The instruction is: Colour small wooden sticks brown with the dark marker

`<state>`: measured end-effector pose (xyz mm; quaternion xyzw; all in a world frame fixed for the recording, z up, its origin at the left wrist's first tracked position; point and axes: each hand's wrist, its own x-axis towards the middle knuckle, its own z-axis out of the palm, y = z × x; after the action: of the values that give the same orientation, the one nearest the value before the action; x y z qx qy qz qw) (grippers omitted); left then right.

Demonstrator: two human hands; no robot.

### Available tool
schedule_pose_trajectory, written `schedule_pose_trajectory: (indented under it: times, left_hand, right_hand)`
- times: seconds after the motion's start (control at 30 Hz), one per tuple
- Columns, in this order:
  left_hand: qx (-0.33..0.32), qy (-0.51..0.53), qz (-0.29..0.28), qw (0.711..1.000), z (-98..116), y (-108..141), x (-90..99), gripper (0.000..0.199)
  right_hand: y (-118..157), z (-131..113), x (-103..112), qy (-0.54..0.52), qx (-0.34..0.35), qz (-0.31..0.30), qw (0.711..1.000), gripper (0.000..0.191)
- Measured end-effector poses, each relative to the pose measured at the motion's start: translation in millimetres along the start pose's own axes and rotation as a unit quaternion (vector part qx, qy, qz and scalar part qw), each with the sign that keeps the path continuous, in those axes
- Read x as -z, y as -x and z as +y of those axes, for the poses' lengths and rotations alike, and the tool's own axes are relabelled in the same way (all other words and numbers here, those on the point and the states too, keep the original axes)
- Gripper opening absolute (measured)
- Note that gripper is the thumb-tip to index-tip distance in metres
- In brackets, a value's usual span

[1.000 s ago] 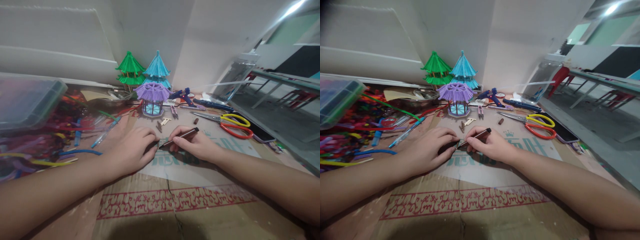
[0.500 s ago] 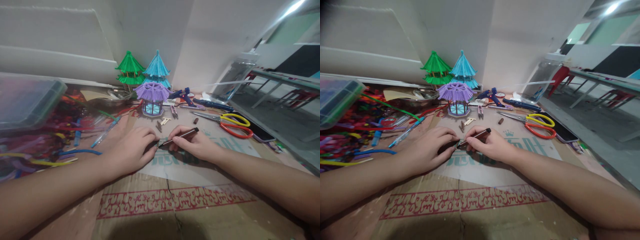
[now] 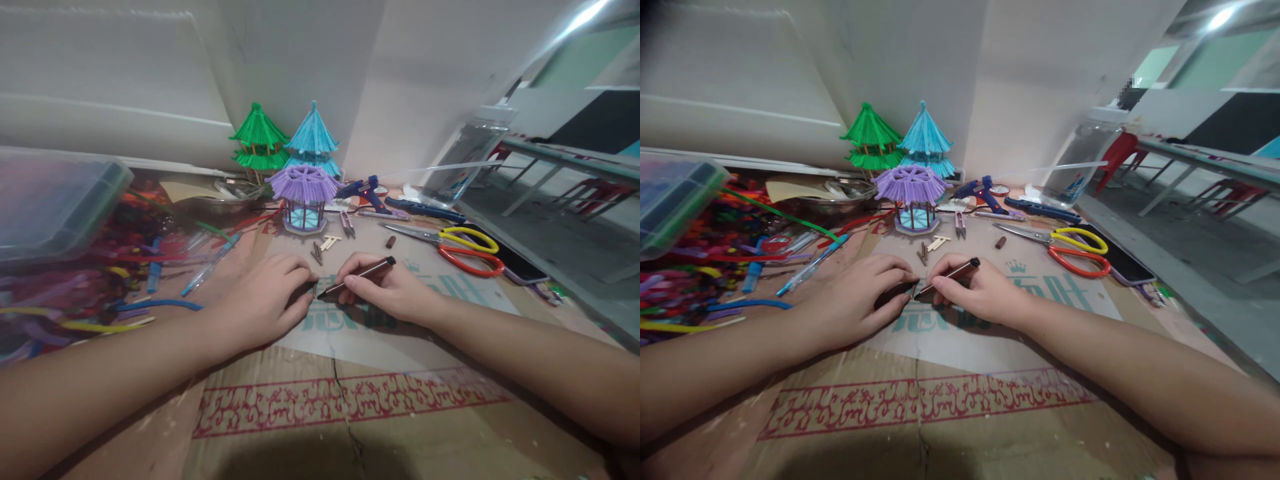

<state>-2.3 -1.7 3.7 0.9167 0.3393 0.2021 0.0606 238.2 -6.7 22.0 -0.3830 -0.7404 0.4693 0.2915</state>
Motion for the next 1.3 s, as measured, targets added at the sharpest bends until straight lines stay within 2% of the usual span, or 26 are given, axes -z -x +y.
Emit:
schedule_pose_trajectory:
  times: [0.47, 0.67, 0.93, 1.3]
  left_hand:
    - [-0.004, 0.006, 0.005, 1.000, -0.9, 0.7, -1.5, 0.020]
    - [0.011, 0.002, -0.004, 1.000, 0.3, 0.1, -1.3, 0.017]
    - [0.013, 0.001, 0.001, 1.000, 1.7, 0.0, -0.3, 0.018]
    - [0.002, 0.003, 0.010, 1.000, -0.6, 0.2, -0.8, 0.022]
  right_hand:
    - [-1.2, 3.2, 0.0, -0.019, 0.011, 0.015, 1.000, 0.022]
    - [-2.0, 6.5, 1.1, -0.038, 0.032, 0.014, 0.999, 0.030]
    - [-3.0, 2.9, -0.5, -0.022, 0.002, 0.029, 0.999, 0.021]
    - [-0.5, 1.4, -0.1, 0.011, 0.002, 0.026, 1.000, 0.019]
